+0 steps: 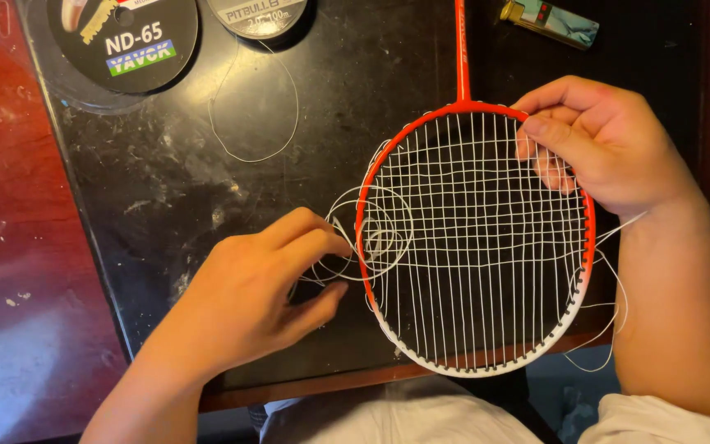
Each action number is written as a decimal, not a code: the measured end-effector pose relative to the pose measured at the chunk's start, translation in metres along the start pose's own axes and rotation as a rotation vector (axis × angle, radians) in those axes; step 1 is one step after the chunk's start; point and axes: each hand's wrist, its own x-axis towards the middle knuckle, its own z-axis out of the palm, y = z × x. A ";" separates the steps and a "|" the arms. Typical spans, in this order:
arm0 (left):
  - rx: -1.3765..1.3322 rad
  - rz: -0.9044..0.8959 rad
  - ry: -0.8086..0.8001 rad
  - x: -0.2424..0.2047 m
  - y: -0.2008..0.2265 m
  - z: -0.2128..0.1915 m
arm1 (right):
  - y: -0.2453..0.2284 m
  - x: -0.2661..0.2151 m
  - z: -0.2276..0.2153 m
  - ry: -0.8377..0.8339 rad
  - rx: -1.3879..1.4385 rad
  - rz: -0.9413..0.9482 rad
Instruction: Weaving string through the frame of a badminton racket.
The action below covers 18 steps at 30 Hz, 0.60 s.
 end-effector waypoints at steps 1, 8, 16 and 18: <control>0.050 0.081 -0.017 0.005 0.004 0.006 | 0.001 0.000 0.001 -0.002 0.014 0.013; 0.188 0.226 0.050 0.009 -0.012 0.018 | 0.001 0.000 0.000 -0.002 -0.023 -0.013; 0.235 -0.032 0.208 -0.005 -0.026 -0.023 | 0.003 0.000 -0.003 0.015 -0.024 0.006; 0.318 -0.201 0.309 -0.022 -0.046 -0.046 | 0.001 0.000 -0.003 0.018 -0.029 0.014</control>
